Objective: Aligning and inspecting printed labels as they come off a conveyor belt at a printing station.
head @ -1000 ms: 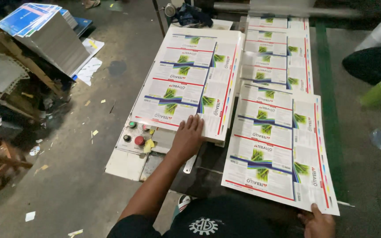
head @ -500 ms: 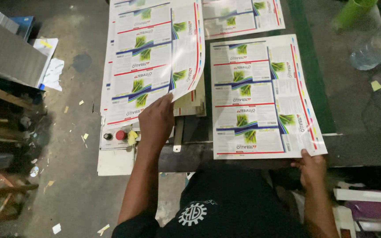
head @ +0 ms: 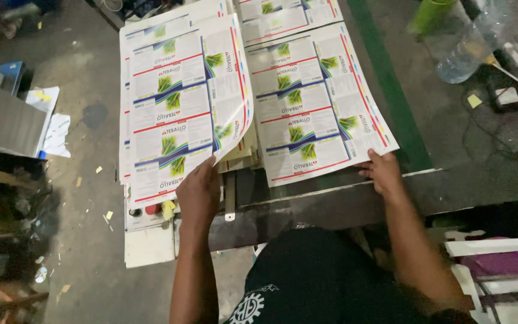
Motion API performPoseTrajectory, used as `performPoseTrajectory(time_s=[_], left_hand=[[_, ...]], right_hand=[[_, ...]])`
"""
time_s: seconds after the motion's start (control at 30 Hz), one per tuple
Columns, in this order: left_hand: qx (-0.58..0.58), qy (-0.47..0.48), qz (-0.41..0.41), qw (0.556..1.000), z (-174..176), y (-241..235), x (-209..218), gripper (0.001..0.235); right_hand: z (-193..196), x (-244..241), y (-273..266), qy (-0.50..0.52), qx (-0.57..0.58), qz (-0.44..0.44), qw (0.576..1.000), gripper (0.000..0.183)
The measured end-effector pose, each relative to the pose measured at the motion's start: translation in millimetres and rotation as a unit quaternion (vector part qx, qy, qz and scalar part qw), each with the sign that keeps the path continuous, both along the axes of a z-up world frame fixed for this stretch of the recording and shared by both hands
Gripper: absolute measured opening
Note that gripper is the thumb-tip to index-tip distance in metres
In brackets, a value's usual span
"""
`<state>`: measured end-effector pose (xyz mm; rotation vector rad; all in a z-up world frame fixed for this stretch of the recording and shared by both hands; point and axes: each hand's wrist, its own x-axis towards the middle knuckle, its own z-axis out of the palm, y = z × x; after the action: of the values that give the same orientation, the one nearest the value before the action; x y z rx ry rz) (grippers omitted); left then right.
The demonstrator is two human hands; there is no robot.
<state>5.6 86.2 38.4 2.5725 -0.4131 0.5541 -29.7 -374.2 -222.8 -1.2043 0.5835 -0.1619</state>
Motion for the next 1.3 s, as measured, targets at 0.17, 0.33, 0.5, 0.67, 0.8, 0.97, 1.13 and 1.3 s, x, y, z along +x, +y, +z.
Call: performPoseTrajectory(time_s=[0.17,0.33,0.5,0.67,0.8,0.97,1.13,1.3], left_hand=[[0.008,0.007,0.007,1.000,4,-3,-5,0.023],[-0.023,-0.009,-0.052,0.998,-12,-12,-10,0.027],[-0.086,-0.083,-0.194,0.974,-22,-62,-23,0.029],[-0.009,-0.026,-0.248,0.968,-55,-108,-33,0.034],[0.043,0.040,-0.317,0.947,-53,-122,-42,0.050],[0.082,0.027,-0.239,0.967,-42,-83,-10,0.050],[0.091,0.029,-0.131,0.987,-59,-20,40,0.048],[0.152,0.012,-0.010,0.988,-56,8,54,0.083]], right_hand=[[22,2,12,0.004,0.034,0.006,0.999,0.034],[38,-29,43,0.060,0.068,-0.017,0.996,0.045],[50,-42,99,0.055,0.029,0.138,0.988,0.046],[81,-45,143,-0.073,0.010,0.292,0.953,0.048],[94,-45,150,-0.044,0.186,0.223,0.956,0.042],[72,-54,105,-0.039,0.095,0.070,0.992,0.040],[45,-74,61,-0.070,0.067,0.002,0.995,0.026],[32,-96,27,-0.045,0.030,-0.054,0.997,0.025]])
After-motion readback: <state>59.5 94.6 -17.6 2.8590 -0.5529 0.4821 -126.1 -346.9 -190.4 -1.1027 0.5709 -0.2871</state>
